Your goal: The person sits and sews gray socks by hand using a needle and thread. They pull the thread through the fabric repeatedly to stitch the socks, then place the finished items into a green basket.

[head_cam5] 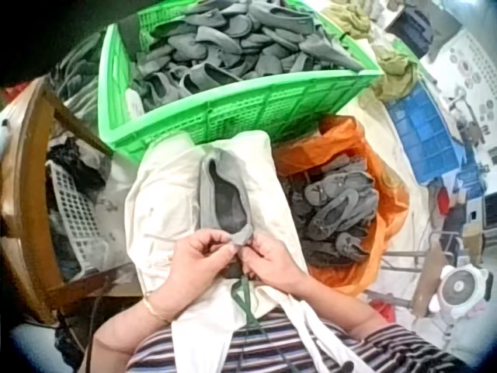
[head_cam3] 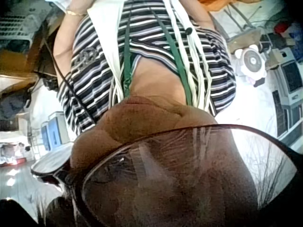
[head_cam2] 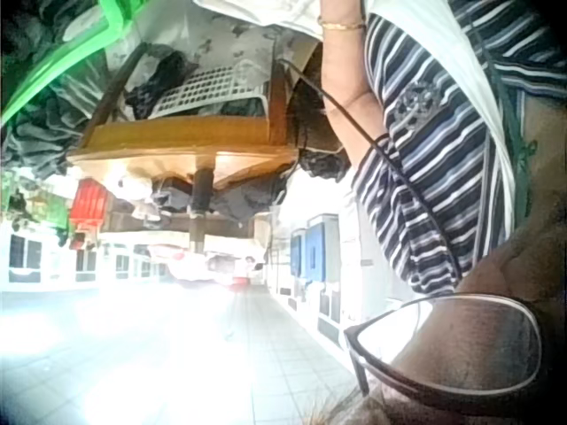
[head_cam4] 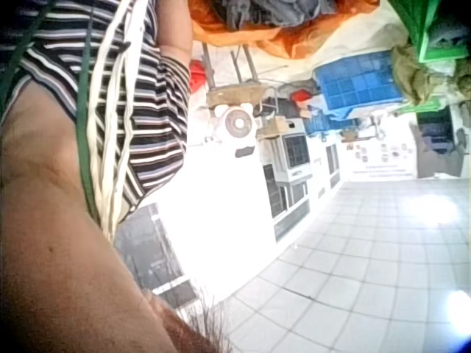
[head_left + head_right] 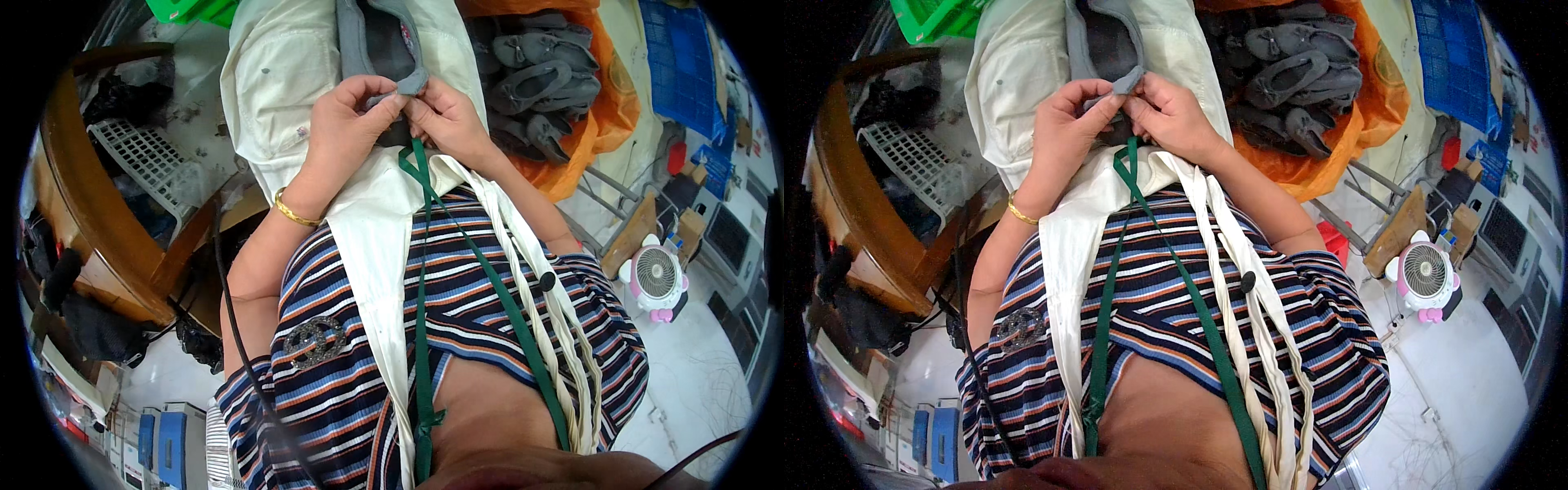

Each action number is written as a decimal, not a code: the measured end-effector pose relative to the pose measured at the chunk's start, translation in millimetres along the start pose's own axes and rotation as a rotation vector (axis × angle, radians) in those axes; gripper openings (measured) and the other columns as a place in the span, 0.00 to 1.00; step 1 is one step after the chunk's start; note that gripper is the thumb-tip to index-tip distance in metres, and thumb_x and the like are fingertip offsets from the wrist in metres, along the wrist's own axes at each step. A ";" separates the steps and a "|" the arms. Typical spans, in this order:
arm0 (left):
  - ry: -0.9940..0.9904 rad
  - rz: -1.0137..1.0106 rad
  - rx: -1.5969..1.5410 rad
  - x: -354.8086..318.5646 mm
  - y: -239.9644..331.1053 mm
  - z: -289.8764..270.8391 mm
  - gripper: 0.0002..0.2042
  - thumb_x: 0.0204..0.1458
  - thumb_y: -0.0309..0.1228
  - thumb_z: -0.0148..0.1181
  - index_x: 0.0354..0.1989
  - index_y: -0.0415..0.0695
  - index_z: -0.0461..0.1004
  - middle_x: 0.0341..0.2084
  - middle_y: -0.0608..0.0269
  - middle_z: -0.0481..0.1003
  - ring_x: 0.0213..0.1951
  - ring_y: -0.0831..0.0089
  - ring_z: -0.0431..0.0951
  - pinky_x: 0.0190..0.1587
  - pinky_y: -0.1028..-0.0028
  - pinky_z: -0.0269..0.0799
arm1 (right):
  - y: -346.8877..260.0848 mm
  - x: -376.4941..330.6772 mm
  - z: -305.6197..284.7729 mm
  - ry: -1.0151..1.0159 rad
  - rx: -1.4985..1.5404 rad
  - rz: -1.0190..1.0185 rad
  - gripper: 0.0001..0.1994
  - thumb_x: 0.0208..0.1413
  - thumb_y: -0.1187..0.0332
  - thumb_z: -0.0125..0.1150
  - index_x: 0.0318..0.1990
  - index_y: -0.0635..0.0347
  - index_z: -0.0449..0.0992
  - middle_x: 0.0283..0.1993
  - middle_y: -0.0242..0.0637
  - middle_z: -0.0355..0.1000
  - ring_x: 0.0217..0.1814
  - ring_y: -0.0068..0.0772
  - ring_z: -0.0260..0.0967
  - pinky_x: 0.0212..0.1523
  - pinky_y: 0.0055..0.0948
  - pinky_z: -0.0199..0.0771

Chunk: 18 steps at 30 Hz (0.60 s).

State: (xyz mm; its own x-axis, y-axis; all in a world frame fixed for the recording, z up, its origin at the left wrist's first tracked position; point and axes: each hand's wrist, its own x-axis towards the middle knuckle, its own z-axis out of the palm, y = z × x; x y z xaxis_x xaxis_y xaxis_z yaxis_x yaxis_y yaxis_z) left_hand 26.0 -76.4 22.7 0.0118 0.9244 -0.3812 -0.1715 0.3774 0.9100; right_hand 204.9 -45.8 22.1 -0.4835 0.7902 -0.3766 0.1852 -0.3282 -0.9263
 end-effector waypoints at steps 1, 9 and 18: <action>0.003 0.017 -0.015 -0.4 -1.3 1.5 0.09 0.54 0.27 0.66 0.40 0.37 0.78 0.28 0.70 0.77 0.30 0.85 0.73 0.33 0.84 0.71 | -0.2 -0.3 -0.1 0.000 -0.001 -0.005 0.10 0.66 0.67 0.54 0.50 0.59 0.72 0.30 0.24 0.69 0.27 0.12 0.64 0.28 0.14 0.67; 0.023 0.137 0.084 -3.1 -1.7 4.6 0.09 0.51 0.26 0.66 0.40 0.37 0.77 0.30 0.69 0.78 0.31 0.84 0.74 0.35 0.83 0.72 | 6.4 0.5 -7.2 -0.075 0.043 -0.014 0.11 0.66 0.65 0.54 0.52 0.57 0.72 0.30 0.24 0.69 0.28 0.12 0.65 0.29 0.14 0.67; -0.007 0.130 0.245 -6.8 3.7 4.0 0.08 0.54 0.27 0.65 0.40 0.37 0.76 0.31 0.73 0.76 0.31 0.87 0.71 0.36 0.84 0.68 | 8.4 -1.0 -10.9 -0.136 0.039 -0.105 0.12 0.67 0.69 0.52 0.55 0.60 0.71 0.40 0.25 0.72 0.38 0.13 0.66 0.39 0.15 0.67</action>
State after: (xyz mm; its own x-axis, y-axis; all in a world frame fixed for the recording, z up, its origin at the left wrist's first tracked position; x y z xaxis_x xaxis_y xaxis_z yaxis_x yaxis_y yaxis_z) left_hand 29.3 -81.1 29.3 0.0118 0.9659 -0.2586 0.0709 0.2572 0.9638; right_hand 216.3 -43.7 14.6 -0.6102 0.7447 -0.2705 0.0955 -0.2698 -0.9582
